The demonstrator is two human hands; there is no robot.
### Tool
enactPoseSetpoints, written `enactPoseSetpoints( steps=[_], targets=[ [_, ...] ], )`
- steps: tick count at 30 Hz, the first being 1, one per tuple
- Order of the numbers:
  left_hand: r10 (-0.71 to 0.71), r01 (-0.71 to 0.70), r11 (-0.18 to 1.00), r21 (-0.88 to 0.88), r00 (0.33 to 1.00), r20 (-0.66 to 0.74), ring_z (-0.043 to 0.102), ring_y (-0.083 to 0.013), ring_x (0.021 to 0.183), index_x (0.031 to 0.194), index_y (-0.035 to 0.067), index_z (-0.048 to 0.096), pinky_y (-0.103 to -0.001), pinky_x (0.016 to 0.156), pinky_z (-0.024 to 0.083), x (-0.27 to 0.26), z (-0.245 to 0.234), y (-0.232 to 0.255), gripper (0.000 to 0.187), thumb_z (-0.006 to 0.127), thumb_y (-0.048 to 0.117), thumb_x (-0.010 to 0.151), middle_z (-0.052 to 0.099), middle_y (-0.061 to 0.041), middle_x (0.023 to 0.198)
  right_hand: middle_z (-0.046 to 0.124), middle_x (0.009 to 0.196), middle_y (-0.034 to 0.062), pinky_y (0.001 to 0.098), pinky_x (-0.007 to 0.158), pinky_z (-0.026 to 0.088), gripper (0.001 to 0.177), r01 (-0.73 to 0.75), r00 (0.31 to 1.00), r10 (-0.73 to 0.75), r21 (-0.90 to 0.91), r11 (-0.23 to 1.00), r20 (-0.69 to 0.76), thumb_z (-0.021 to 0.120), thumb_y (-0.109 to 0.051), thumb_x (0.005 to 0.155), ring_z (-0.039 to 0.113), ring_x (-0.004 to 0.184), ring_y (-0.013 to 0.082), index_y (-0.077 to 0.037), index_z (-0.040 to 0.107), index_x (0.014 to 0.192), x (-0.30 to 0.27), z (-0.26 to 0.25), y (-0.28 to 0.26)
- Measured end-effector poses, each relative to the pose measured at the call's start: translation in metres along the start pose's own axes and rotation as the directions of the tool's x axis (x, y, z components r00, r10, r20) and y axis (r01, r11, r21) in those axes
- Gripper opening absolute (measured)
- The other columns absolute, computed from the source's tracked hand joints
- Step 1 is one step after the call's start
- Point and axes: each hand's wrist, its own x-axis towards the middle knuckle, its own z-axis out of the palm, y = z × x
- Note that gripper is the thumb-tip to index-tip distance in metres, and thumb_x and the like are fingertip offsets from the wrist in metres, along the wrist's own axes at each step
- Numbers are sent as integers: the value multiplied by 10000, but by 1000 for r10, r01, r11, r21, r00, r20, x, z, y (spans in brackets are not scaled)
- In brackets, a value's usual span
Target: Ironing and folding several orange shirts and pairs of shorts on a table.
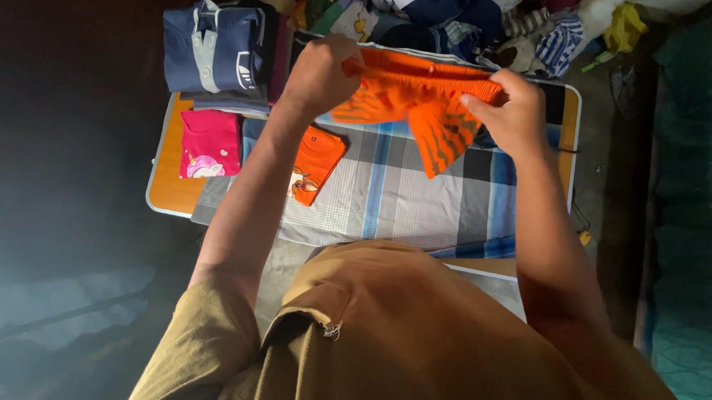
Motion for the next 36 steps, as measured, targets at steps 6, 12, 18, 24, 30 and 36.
enactPoseSetpoints(
  steps=[6,12,18,24,30,36],
  targets=[
    [312,-306,942,134,950,-24,646,-318,828,879,58,681,-449,760,524,-16,-7,58,82,744,56,827,671,-101,877,701,1049,56,240,823,551,442,64,960,-25,133,989,-278,767,-22,854,694,945,98,-31,504,1208,-8,2,-40],
    [456,-443,889,-113,840,293,675,-275,863,804,92,653,-420,812,564,-124,85,99,153,699,233,842,660,-75,860,687,991,126,446,821,542,282,-16,992,-38,-410,912,-122,707,91,791,679,952,362,-105,677,991,-80,48,68],
    [173,-189,981,-40,769,615,705,-262,944,797,123,708,-410,862,554,-254,180,14,174,702,296,822,726,-73,936,727,1063,148,496,803,533,221,-369,775,586,-583,724,236,690,-51,844,675,997,388,-131,703,1050,-170,88,149],
    [-150,255,967,-13,605,782,697,-319,776,871,98,765,-452,765,539,-203,141,45,430,777,526,833,724,-148,843,762,968,145,448,776,569,290,-389,624,653,-554,736,429,733,-147,842,739,870,326,-164,722,1131,-146,39,111],
    [-22,486,634,-601,789,614,688,-189,771,863,29,720,-344,692,549,-115,66,102,364,853,366,830,699,-69,841,735,947,148,437,735,562,261,-295,797,538,-601,743,274,722,-86,878,722,850,297,-90,670,1134,-36,-28,18],
    [-407,522,668,-530,853,328,664,-183,748,869,21,740,-313,682,531,-152,104,47,257,860,248,860,707,-81,858,747,1083,122,458,793,569,268,-96,923,268,-509,856,276,678,-49,935,735,922,324,-136,676,1188,52,63,50]
  ],
)
